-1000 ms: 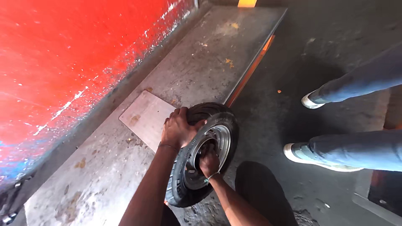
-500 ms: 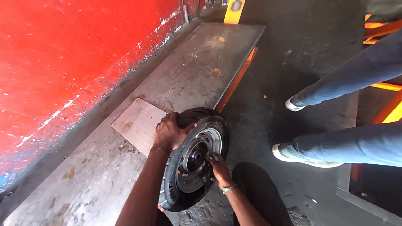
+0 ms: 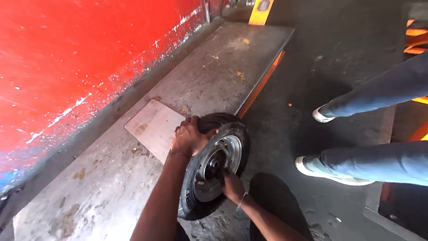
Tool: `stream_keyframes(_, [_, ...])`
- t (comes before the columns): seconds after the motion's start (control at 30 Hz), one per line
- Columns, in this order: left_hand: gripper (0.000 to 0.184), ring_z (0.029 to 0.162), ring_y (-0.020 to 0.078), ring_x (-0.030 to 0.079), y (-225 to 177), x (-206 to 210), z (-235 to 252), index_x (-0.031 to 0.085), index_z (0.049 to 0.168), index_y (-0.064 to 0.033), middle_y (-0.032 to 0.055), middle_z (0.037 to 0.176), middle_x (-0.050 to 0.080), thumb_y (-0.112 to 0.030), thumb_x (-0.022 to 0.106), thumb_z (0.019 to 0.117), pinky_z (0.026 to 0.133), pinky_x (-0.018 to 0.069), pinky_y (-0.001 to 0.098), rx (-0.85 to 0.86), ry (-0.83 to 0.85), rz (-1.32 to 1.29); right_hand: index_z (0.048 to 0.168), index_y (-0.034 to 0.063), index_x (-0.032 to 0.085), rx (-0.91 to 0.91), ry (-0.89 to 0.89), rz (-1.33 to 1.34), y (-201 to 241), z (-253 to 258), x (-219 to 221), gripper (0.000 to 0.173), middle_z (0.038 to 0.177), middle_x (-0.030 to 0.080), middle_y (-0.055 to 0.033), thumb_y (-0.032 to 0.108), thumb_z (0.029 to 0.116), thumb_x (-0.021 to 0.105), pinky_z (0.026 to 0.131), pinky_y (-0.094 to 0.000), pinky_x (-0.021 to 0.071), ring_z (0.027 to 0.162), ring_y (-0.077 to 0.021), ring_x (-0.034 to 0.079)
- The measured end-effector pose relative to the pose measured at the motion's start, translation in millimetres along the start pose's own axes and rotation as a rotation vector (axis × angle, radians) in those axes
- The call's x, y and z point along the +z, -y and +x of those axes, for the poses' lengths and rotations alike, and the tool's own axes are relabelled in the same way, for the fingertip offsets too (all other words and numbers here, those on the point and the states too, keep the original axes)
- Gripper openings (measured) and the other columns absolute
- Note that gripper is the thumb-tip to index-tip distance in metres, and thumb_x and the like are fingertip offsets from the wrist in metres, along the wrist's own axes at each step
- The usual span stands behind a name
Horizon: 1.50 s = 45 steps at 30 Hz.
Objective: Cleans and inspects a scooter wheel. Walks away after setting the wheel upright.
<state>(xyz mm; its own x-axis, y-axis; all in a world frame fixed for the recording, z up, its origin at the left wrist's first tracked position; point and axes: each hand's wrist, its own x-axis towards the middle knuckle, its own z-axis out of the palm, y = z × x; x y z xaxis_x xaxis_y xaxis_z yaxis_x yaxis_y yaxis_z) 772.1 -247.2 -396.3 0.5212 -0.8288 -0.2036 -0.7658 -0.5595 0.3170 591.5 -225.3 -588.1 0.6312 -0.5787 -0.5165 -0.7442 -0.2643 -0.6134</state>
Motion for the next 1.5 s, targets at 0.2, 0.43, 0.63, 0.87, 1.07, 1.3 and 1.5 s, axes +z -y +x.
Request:
stream_keyframes(0.2, [0.079,0.127,0.04,0.058,1,1,0,0.057,0.139,-0.004,0.021,0.138,0.059,-0.062,0.071,0.0884,0.103,0.0454,0.061,0.02,0.011,-0.004,0.133,-0.0082,0.061,-0.246,-0.781,0.331,0,7,8,0.044,0.132,0.062,-0.027,0.004,0.0902,0.067,0.102,-0.0532,0.0517,0.121,-0.0393,0.063])
stream_keyframes(0.43, [0.077,0.126,0.04,0.059,2,1,-2,0.057,0.138,-0.0032,0.021,0.137,0.06,-0.061,0.071,0.089,0.101,0.046,0.0619,0.039,-0.005,-0.014,0.163,0.0021,0.021,-0.165,-0.106,-0.44,-14,18,-1,0.072,0.172,0.014,-0.0156,0.003,0.0981,0.052,0.121,-0.0596,0.0209,0.158,-0.0354,0.014])
stream_keyframes(0.63, [0.078,0.123,0.0411,0.06,3,3,-1,0.058,0.136,-0.0024,0.0217,0.134,0.061,-0.061,0.072,0.0873,0.098,0.0467,0.0622,0.052,-0.025,-0.018,0.161,0.0016,0.027,0.014,0.13,-0.464,7,32,11,0.059,0.173,0.005,-0.0155,0.0,0.1043,0.042,0.112,-0.0522,0.0388,0.148,-0.0406,0.033])
stream_keyframes(0.87, [0.077,0.124,0.0397,0.06,2,2,2,0.057,0.137,-0.0034,0.0205,0.135,0.061,-0.062,0.071,0.0881,0.1,0.046,0.0618,0.052,-0.012,0.004,0.126,-0.0118,0.061,-0.004,0.252,-0.06,73,5,-16,0.038,0.129,0.062,-0.0288,0.017,0.1029,0.05,0.103,-0.0502,0.0462,0.124,-0.0376,0.059])
stream_keyframes(1.07, [0.077,0.124,0.0391,0.06,1,3,1,0.059,0.135,-0.0027,0.0205,0.134,0.061,-0.061,0.072,0.0876,0.101,0.0461,0.061,0.054,-0.023,0.0,0.125,0.0015,0.051,0.213,0.01,0.825,80,9,-28,0.023,0.079,0.061,-0.01,0.011,0.1043,0.053,0.052,-0.0268,0.0523,0.055,-0.0135,0.06])
stream_keyframes(1.3, [0.076,0.124,0.0389,0.059,3,2,0,0.058,0.136,-0.0019,0.021,0.135,0.061,-0.06,0.071,0.0888,0.1,0.0466,0.0597,0.069,-0.014,-0.011,0.152,0.0135,0.048,-0.317,0.179,-0.479,5,15,-10,0.047,0.147,0.054,-0.0246,0.007,0.1064,0.04,0.095,-0.0605,0.0501,0.122,-0.0464,0.061])
stream_keyframes(1.5, [0.078,0.128,0.0366,0.058,0,-2,0,0.056,0.14,-0.0039,0.0189,0.137,0.059,-0.062,0.07,0.0893,0.103,0.0454,0.0579,0.033,0.033,-0.004,0.15,0.0047,0.047,-0.01,0.191,-0.328,45,12,6,0.048,0.151,0.048,-0.0239,0.007,0.1019,0.045,0.099,-0.0534,0.0515,0.126,-0.0405,0.06])
